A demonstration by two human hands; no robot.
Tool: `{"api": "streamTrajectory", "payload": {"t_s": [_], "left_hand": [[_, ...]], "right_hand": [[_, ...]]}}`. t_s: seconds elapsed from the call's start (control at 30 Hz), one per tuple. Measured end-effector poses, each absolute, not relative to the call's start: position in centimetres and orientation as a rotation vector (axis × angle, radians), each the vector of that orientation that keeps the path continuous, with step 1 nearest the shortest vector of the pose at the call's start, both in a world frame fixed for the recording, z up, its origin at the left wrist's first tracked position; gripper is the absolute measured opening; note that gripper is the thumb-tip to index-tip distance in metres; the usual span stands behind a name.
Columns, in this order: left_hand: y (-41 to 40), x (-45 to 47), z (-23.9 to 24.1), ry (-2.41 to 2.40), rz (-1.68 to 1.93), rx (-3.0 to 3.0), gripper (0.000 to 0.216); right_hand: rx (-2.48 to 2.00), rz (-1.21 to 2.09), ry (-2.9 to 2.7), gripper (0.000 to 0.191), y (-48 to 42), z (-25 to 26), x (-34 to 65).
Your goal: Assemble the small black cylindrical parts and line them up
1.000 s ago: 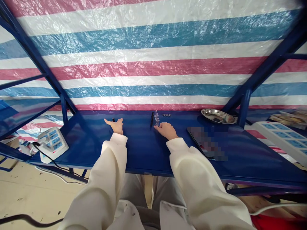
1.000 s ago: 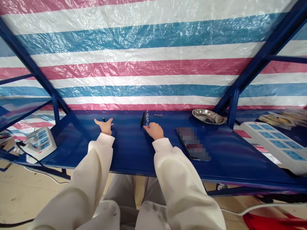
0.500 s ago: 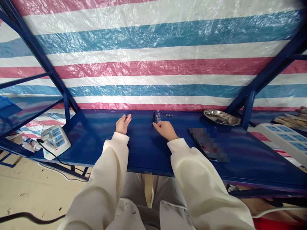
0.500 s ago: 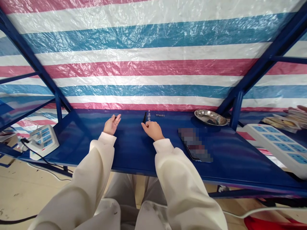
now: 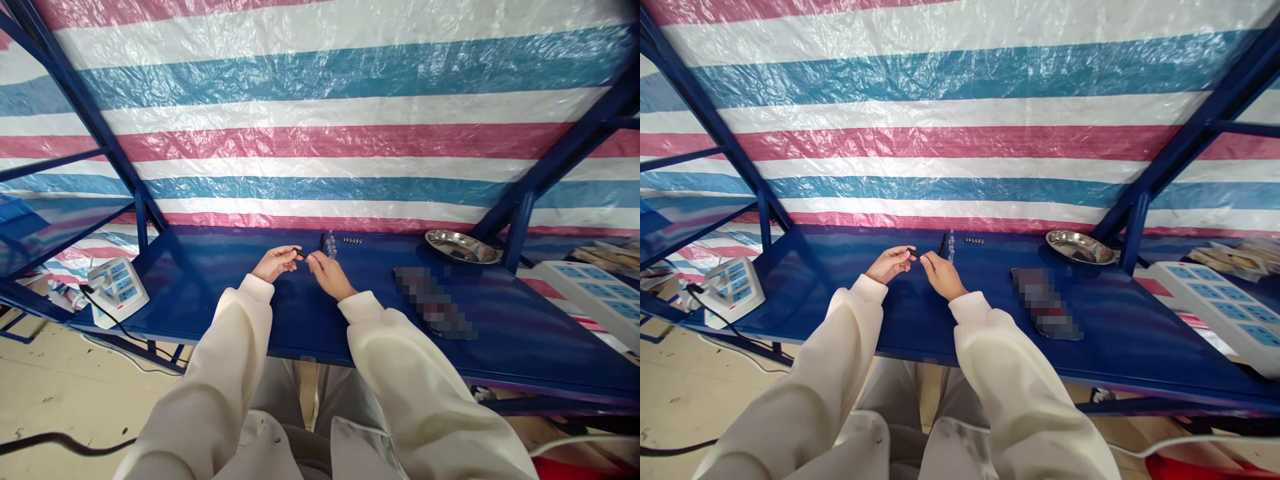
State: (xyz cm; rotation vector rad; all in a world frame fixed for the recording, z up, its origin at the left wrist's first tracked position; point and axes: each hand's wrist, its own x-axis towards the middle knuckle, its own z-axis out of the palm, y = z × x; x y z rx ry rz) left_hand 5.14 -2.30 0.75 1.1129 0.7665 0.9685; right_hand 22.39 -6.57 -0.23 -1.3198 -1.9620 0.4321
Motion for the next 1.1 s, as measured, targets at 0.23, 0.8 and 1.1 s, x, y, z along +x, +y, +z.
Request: {"api": "streamTrajectory", "payload": {"t_s": [0.23,0.8,1.1], "left_hand": [[-2.1,5.8,0.2,0.818,1.055,1.164,0.047],[-2.0,5.9,0.4,0.844,1.208,1.061,0.04],[-2.0,5.9,0.3,0.812,1.196,1.075,0.04]], "right_hand": [[-1.34,0.391,-1.948,0.033,-6.4,-0.3,22.3],[-1.224,0.333,-1.874,0.031,-6.3,-0.7,22.5],[-1.24,0.322,-1.894,0.025,-5.8,-1.2,22.4]]}}
